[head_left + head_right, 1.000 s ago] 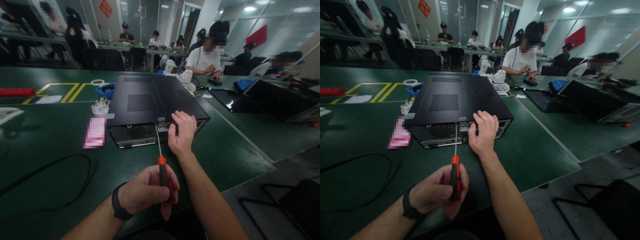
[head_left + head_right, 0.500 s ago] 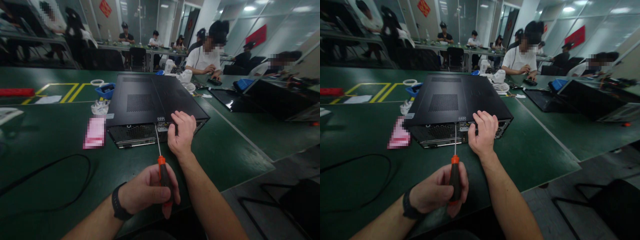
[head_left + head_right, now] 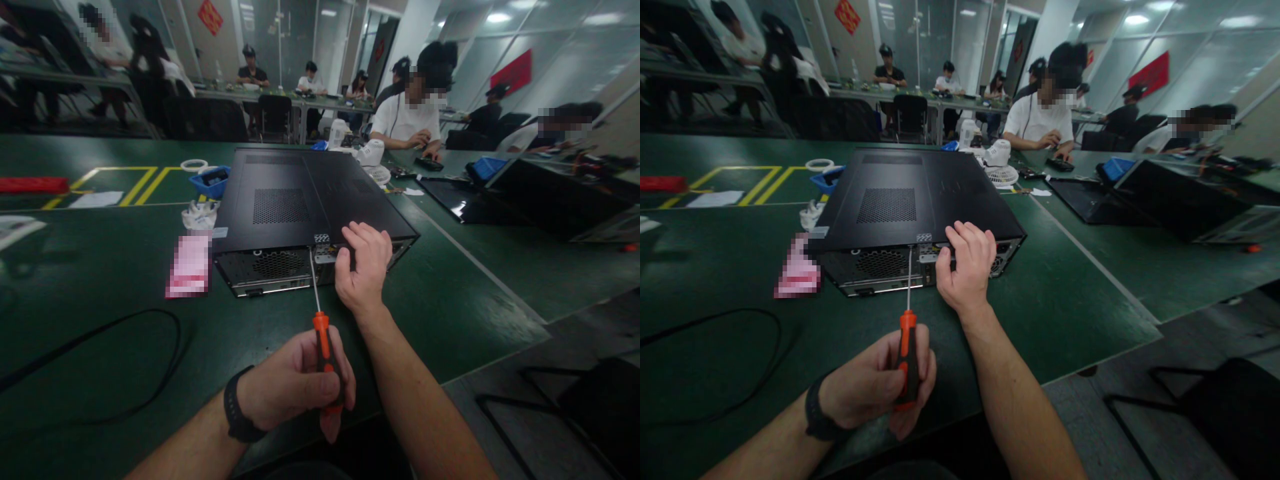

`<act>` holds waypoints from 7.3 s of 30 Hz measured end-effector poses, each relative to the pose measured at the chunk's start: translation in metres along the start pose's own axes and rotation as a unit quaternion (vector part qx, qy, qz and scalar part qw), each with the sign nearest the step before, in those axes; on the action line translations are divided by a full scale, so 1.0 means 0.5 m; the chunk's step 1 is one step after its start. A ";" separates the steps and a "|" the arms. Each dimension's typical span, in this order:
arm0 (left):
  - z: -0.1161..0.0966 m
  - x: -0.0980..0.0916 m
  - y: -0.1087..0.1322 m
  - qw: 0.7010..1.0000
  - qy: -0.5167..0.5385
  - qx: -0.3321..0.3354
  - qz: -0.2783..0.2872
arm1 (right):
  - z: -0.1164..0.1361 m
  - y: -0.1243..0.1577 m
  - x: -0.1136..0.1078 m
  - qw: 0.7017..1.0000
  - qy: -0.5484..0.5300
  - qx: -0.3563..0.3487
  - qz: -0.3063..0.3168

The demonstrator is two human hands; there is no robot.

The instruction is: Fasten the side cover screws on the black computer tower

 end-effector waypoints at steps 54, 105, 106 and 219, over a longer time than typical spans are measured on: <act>-0.002 0.003 0.004 1.000 -0.015 -0.016 -0.006 | 0.003 -0.002 -0.004 1.000 0.007 -0.007 -0.004; -0.005 0.005 0.006 0.999 0.011 -0.036 -0.024 | 0.003 -0.003 -0.003 1.000 0.014 -0.003 0.003; -0.005 0.005 0.006 0.999 0.008 -0.037 -0.024 | 0.003 -0.003 -0.003 1.000 0.012 -0.002 0.002; -0.008 0.006 0.006 0.999 0.019 -0.026 -0.011 | 0.004 -0.003 -0.005 1.000 0.013 -0.006 0.004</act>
Point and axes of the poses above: each hand's wrist, its own y-axis away from the middle knuckle, its own x-axis out of the palm, z = x × y, the point moved 4 cm from there along -y, towards the middle knuckle, and after that the axes turned 1 degree about y, right-handed, at the moved point
